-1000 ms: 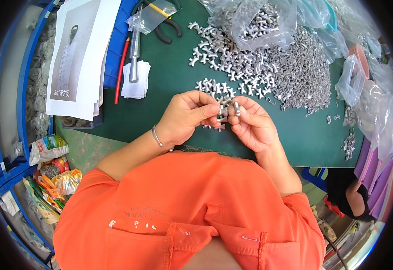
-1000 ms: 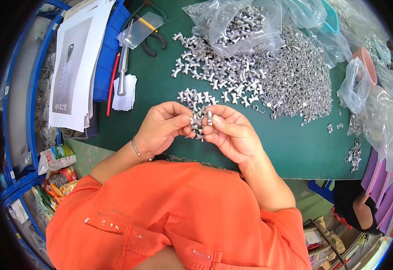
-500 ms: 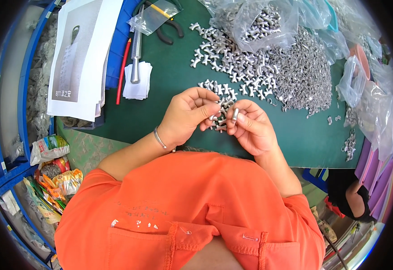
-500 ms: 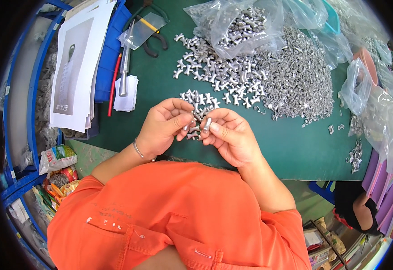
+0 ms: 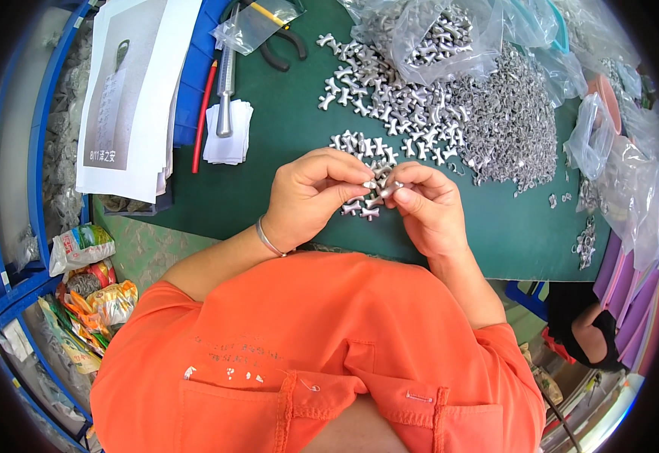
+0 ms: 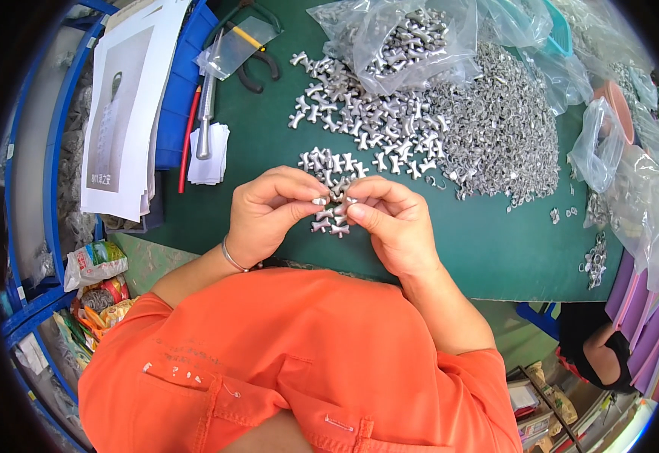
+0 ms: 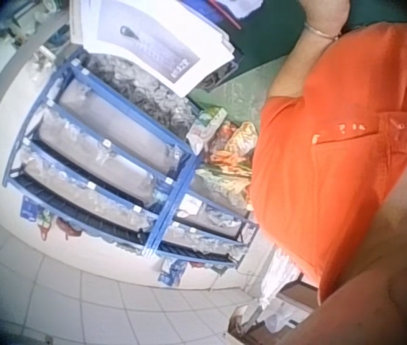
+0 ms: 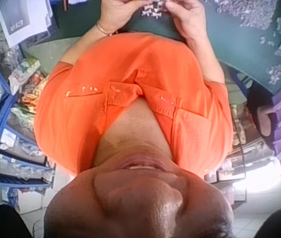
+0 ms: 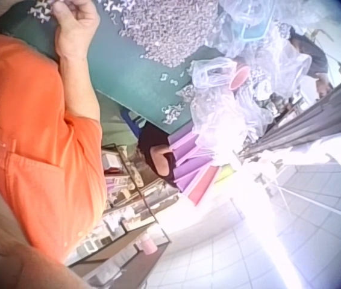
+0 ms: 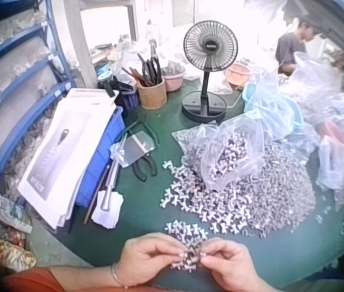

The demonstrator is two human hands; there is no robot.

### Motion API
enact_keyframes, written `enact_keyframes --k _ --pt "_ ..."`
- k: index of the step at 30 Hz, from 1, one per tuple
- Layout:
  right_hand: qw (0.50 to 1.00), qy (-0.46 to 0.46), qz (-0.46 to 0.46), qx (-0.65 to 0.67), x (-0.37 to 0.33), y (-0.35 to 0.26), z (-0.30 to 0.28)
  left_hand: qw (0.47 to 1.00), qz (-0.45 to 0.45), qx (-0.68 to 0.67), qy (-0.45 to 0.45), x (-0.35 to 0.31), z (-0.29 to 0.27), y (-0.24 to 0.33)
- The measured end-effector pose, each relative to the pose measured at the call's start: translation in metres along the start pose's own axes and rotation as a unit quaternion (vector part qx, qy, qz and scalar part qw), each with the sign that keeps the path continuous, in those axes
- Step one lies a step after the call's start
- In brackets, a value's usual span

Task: The person sorts and assembles small white cross-shaped plastic components and metallic hardware pieces by hand at a workbench, picking them up from a pile and placing them into clear plastic bags.

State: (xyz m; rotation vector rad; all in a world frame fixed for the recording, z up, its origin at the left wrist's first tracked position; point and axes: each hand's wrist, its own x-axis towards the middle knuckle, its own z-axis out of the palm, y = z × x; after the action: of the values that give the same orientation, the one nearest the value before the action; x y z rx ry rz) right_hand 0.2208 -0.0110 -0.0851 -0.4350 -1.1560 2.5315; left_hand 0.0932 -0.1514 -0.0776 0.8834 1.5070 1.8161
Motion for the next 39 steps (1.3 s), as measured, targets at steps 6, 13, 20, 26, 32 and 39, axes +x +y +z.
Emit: enact_keyframes --k 6,13,20,26,32,39 --pt "0.969 -0.051 0.071 0.23 0.003 -0.005 -0.017 0.952 -0.149 -0.266 -0.007 0.009 -0.016 0.009" --pt "0.94 0.071 0.022 -0.332 0.03 -0.041 0.002 0.99 -0.044 0.095 0.093 0.04 -0.04 0.007" --pt "0.674 -0.02 -0.136 -0.726 0.046 -0.018 0.009 0.913 0.036 0.406 -0.037 0.054 -0.011 -0.013" --pt "0.75 -0.034 -0.155 -0.642 0.047 -0.015 0.0 0.937 0.03 0.345 -0.048 0.052 -0.014 -0.015" --pt "0.863 0.018 -0.083 -0.498 0.037 -0.03 0.009 0.976 0.029 0.216 -0.023 0.05 -0.012 -0.007" --pt "0.992 -0.084 0.097 0.019 0.04 -0.03 -0.007 0.963 -0.093 -0.251 -0.037 0.049 -0.021 -0.005"
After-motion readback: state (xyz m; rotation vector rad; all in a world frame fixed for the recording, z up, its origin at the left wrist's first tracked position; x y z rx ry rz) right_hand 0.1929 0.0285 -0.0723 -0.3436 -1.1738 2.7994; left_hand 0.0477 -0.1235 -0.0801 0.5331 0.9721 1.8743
